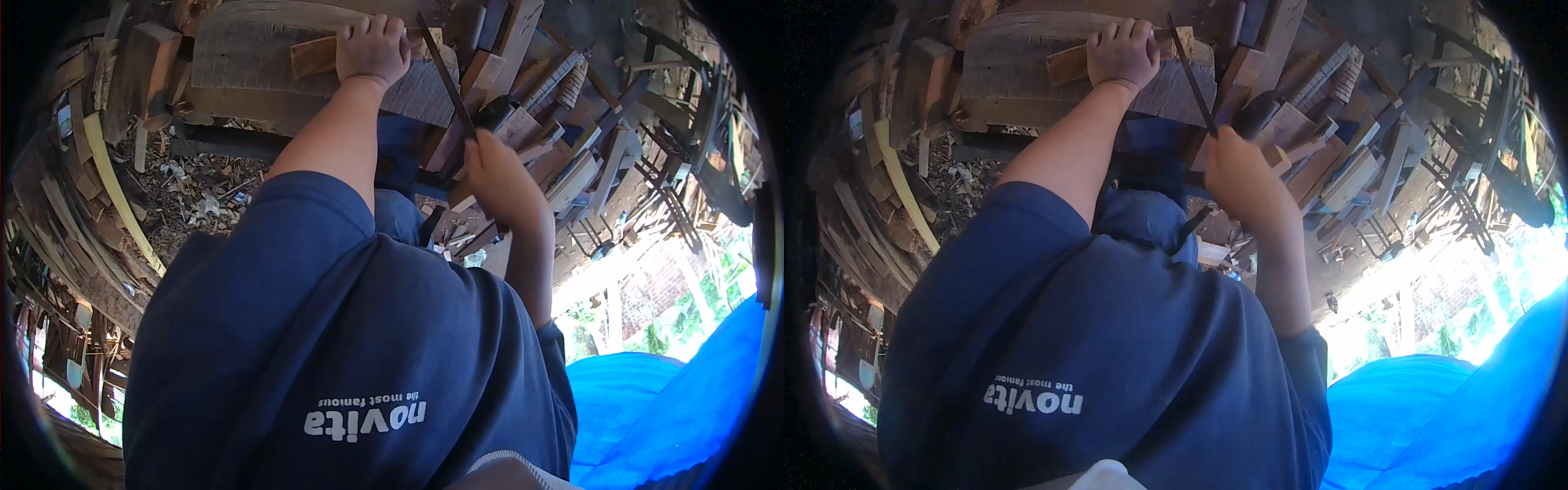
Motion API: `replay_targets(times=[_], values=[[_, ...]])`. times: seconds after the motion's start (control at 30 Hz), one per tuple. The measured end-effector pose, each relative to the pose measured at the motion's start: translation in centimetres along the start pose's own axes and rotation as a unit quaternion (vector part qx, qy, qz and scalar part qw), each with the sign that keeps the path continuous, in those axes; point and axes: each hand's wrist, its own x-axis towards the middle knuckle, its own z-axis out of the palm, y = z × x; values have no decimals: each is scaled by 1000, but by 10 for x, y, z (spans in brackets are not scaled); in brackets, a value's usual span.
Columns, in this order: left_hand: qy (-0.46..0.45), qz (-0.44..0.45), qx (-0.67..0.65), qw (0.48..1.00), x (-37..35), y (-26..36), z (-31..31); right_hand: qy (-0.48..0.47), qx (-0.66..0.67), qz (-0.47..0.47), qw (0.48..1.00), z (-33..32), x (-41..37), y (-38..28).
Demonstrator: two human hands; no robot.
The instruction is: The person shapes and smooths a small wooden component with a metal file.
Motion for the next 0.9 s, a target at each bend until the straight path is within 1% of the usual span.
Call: replay_targets(times=[0.03,0.07,0.13,0.17,0.23,0.27,0.33,0.37,0.4,0.47,0.5,0.57,0.6,0.67,0.7,0.77,0.8,0.9], values=[[1,-2,0,1000,0,-1,1,-14,13,27,999,-4,-8,-2],[8,-7,-6,1000,0,-1,2,-14,11,27,999,-7,-7,-7],[17,-15,-12,1000,1,2,1,-64,89,151,983,-12,-3,-16],[12,-23,-7,1000,2,3,1,-64,87,147,983,-14,1,-14],[4,-29,2,1000,1,0,-1,-26,35,66,997,-12,12,-5],[8,-24,-1,1000,2,-1,1,-26,38,67,997,-3,20,-3],[13,-15,-6,1000,0,3,0,35,12,-86,996,18,34,-2],[1,-6,-11,1000,0,3,-1,13,-21,-73,997,14,29,-13],[-11,3,-15,1000,0,1,-2,12,-19,-76,997,17,25,-11],[-6,4,-12,1000,-1,1,-2,16,32,4,999,26,14,-4],[1,3,-11,1000,0,1,-1,15,34,4,999,25,4,-1],[0,4,-13,1000,-1,0,0,1,71,77,994,24,-16,4],[1,4,-15,1000,-1,1,0,0,71,79,994,29,-16,6],[-4,-7,-11,1000,1,2,0,47,73,69,994,41,-8,9],[-8,-18,-5,1000,0,2,0,46,74,68,994,43,3,10],[6,-14,-1,1000,0,-1,6,73,99,1,992,49,32,11],[22,-10,-1,1000,-1,-1,8,73,103,2,992,51,42,11],[9,-15,-8,1000,0,2,5,97,130,18,987,55,52,12]])
